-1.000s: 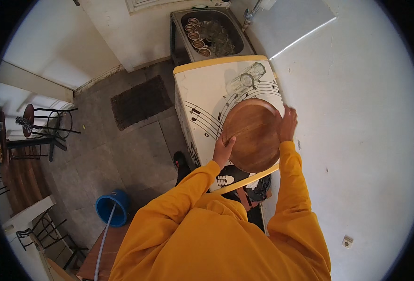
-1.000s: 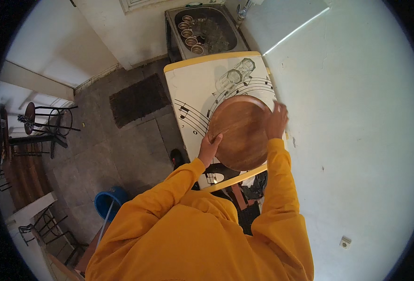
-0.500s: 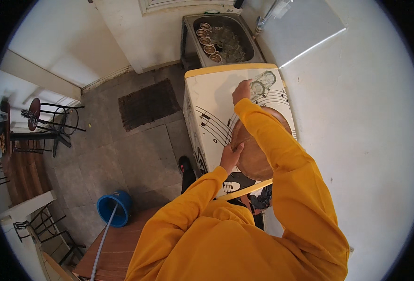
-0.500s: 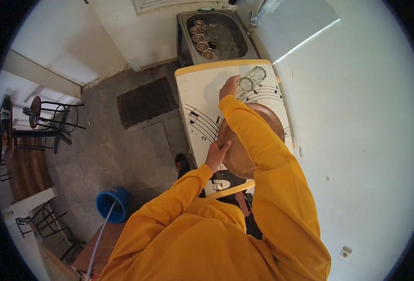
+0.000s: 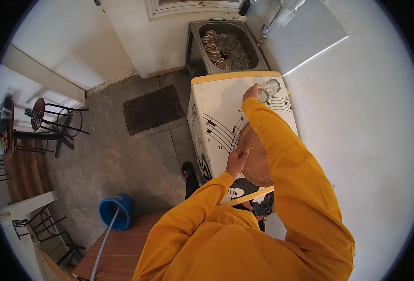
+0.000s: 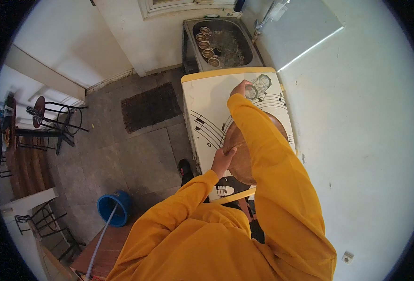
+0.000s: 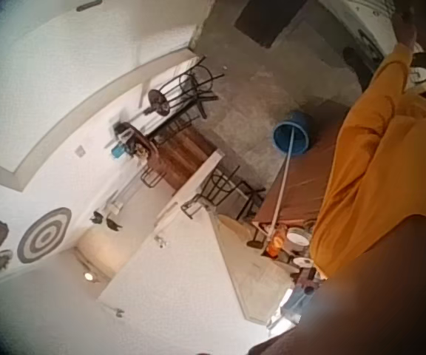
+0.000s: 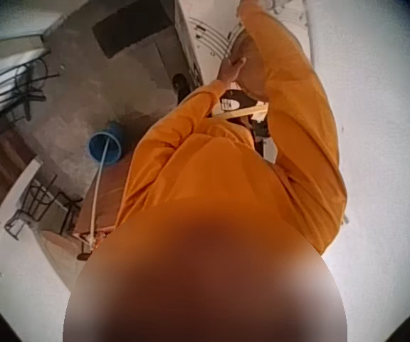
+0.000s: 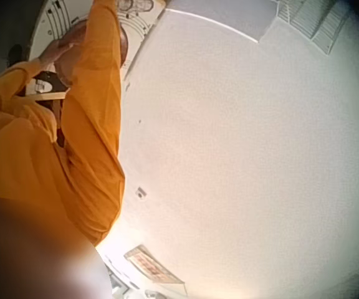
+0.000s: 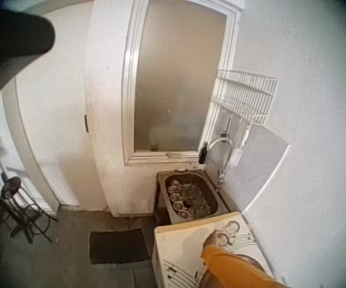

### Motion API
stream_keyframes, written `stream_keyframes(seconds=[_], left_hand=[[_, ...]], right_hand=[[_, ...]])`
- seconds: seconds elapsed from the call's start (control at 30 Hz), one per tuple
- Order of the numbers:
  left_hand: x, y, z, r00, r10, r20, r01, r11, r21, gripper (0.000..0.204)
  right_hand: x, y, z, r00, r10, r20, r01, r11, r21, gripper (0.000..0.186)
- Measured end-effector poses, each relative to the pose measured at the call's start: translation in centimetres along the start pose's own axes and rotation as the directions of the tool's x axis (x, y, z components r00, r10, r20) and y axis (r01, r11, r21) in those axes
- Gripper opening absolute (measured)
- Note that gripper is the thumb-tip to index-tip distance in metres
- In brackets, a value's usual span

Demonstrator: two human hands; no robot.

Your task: Placing clean glassware onto a tray and moving them to a dining table.

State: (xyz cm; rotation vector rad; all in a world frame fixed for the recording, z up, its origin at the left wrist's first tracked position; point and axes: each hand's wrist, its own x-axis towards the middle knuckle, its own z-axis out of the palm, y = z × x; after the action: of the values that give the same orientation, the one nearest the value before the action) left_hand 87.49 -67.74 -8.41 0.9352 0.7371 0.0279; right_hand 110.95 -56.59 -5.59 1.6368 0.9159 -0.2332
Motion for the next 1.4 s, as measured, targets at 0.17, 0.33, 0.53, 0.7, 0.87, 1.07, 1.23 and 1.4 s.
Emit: stream_keyframes(seconds=[0.17, 0.33, 0.53, 0.7, 0.87, 1.07, 1.23, 1.4], left_hand=[[0.3, -0.2, 0.1, 0.995, 0.091, -0.033, -0.091, 0.996, 0.005, 0.037], [-0.5, 1.0, -0.4, 0.999, 0.015, -0.052, -0.014, 0.999, 0.031, 0.037], [-0.4, 0.8, 0.0, 0.999, -0.014, 0.03, 0.014, 1.0, -0.014, 0.045], [0.2, 0.6, -0.5, 1.0, -0.015, -0.011, 0.015, 1.0, -0.002, 0.036], [0.2, 1.0, -0.2, 1.0, -0.015, -0.024, 0.015, 1.0, -0.001, 0.038], [0.3, 0.6, -0.5, 1.0, 0.015, -0.008, -0.015, 0.998, -0.067, 0.04], [-0.1, 1.5, -0.1, 0.996, -0.087, -0.019, 0.085, 0.994, -0.064, 0.041], [0.1, 1.1, -0.4, 0.999, -0.038, -0.006, 0.038, 0.997, -0.069, 0.039]], right_hand=[[-2.2, 3.7, 0.3, 0.946, 0.059, -0.318, 0.007, 0.979, 0.202, 0.029], [-9.2, 9.0, 1.9, 0.716, 0.333, -0.613, 0.252, 0.695, 0.673, 0.055], [-15.2, 5.7, 9.4, 0.742, 0.616, -0.263, 0.511, -0.265, 0.818, 0.066], [-17.8, 1.6, 12.8, 0.758, 0.645, -0.094, 0.509, -0.496, 0.704, 0.074], [-19.3, -0.7, 15.0, 0.718, 0.692, -0.081, 0.55, -0.492, 0.675, 0.076], [-20.8, -3.1, 15.7, 0.706, 0.691, -0.153, 0.608, -0.482, 0.631, 0.081], [-20.9, -4.7, 15.6, 0.674, 0.719, -0.168, 0.646, -0.463, 0.606, 0.075], [-21.0, -5.4, 15.4, 0.705, 0.688, -0.173, 0.629, -0.493, 0.601, 0.077]])
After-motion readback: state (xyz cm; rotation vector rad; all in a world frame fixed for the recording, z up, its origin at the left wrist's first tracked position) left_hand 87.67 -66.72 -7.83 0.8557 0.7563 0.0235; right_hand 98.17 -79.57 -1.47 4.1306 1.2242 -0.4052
